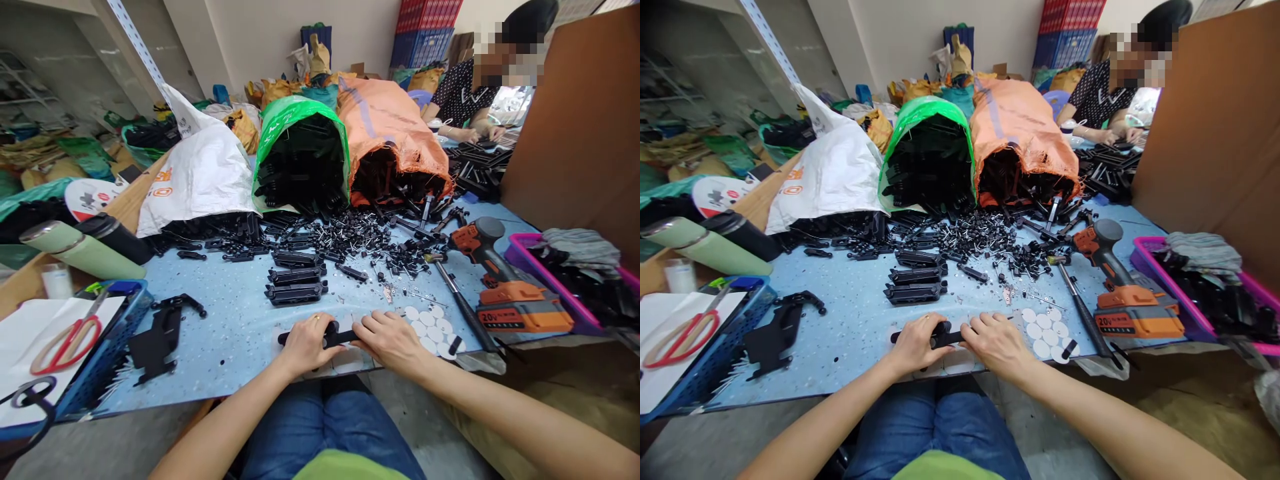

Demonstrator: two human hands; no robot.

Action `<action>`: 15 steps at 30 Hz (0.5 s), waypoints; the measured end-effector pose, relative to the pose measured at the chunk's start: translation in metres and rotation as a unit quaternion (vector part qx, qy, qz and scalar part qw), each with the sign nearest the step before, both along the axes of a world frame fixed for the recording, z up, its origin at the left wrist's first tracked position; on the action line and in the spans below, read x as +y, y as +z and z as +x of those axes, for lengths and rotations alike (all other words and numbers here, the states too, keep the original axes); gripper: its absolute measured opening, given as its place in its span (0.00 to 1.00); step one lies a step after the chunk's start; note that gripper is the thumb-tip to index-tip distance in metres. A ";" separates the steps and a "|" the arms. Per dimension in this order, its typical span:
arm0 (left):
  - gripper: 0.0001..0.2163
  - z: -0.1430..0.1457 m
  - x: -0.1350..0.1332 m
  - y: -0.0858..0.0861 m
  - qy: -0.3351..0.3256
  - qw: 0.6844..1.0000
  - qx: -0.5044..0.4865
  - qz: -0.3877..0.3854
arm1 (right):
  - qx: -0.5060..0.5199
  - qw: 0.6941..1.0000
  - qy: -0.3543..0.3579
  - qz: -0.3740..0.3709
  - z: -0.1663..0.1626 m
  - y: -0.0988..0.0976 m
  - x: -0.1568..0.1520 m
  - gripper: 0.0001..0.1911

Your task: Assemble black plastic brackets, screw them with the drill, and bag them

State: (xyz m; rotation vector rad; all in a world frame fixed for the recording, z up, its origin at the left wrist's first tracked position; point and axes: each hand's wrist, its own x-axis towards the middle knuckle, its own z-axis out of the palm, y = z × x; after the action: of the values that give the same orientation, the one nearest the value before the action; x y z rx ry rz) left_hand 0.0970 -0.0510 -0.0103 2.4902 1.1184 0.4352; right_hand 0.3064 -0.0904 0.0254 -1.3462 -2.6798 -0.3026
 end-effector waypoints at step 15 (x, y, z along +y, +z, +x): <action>0.16 0.149 0.088 0.014 -0.061 0.996 0.064 0.026 | 0.131 0.987 -0.046 -0.076 0.060 -0.055 -0.015 0.15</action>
State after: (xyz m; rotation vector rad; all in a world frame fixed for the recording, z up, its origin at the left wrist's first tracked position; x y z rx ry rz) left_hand 0.2461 0.0371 0.0034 2.6464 1.0059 0.2770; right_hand 0.3662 -0.1051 -0.0300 -1.4407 -2.4697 0.0690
